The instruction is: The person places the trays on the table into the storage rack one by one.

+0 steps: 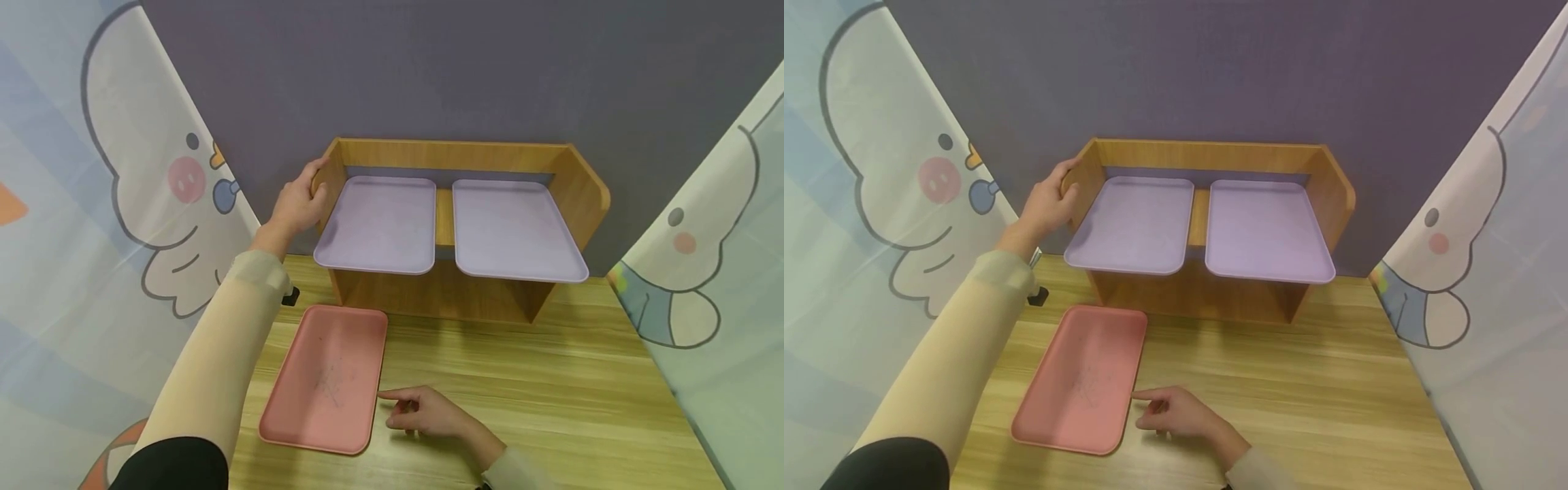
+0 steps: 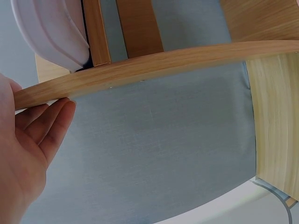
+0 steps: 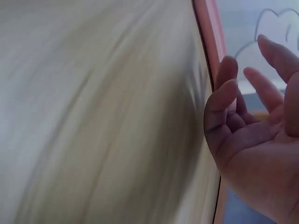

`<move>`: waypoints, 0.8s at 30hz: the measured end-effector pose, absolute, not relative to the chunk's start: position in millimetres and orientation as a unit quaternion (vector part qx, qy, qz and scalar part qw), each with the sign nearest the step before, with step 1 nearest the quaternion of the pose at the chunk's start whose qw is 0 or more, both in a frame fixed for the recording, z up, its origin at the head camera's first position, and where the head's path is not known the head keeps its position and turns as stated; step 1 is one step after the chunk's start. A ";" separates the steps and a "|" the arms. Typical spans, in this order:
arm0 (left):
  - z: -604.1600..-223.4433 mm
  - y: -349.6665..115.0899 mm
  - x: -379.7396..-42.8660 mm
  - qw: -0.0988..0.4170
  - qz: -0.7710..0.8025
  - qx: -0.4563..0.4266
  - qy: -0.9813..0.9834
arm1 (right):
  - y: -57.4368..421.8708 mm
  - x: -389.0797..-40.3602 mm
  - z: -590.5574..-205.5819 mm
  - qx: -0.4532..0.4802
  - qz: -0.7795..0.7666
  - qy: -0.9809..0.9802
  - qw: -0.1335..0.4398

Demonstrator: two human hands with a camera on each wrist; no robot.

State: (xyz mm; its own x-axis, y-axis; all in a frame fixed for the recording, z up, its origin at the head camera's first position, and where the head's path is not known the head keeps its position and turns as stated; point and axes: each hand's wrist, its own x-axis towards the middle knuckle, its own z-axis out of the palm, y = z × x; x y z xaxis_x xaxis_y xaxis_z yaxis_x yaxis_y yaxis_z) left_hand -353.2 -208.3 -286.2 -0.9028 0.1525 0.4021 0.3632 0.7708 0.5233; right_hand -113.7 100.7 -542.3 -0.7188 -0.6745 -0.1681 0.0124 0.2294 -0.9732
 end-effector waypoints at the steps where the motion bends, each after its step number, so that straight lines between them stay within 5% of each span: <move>1: -286.6 -208.0 -353.1 0.170 -0.308 -0.140 -0.925 | 92.8 -114.1 -545.0 -0.228 -0.572 0.728 0.301; 12: -287.4 -208.6 -354.4 0.173 -0.307 -0.140 -0.925 | 34.1 -110.2 -556.4 -0.224 -0.428 0.855 0.188; 24: -288.6 -210.2 -354.2 0.170 -0.307 -0.137 -0.926 | 31.1 -107.0 -562.0 -0.134 -0.576 0.763 0.261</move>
State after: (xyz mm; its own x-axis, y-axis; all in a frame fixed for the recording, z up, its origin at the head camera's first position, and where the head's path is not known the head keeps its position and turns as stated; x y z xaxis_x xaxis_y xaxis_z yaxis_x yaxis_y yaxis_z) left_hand -354.2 -210.2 -288.6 -0.9045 0.1491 0.3996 0.3583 0.7737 0.5226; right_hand -107.0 31.1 -562.0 -0.8282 -0.5047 -0.2437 0.0954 0.3015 -0.9487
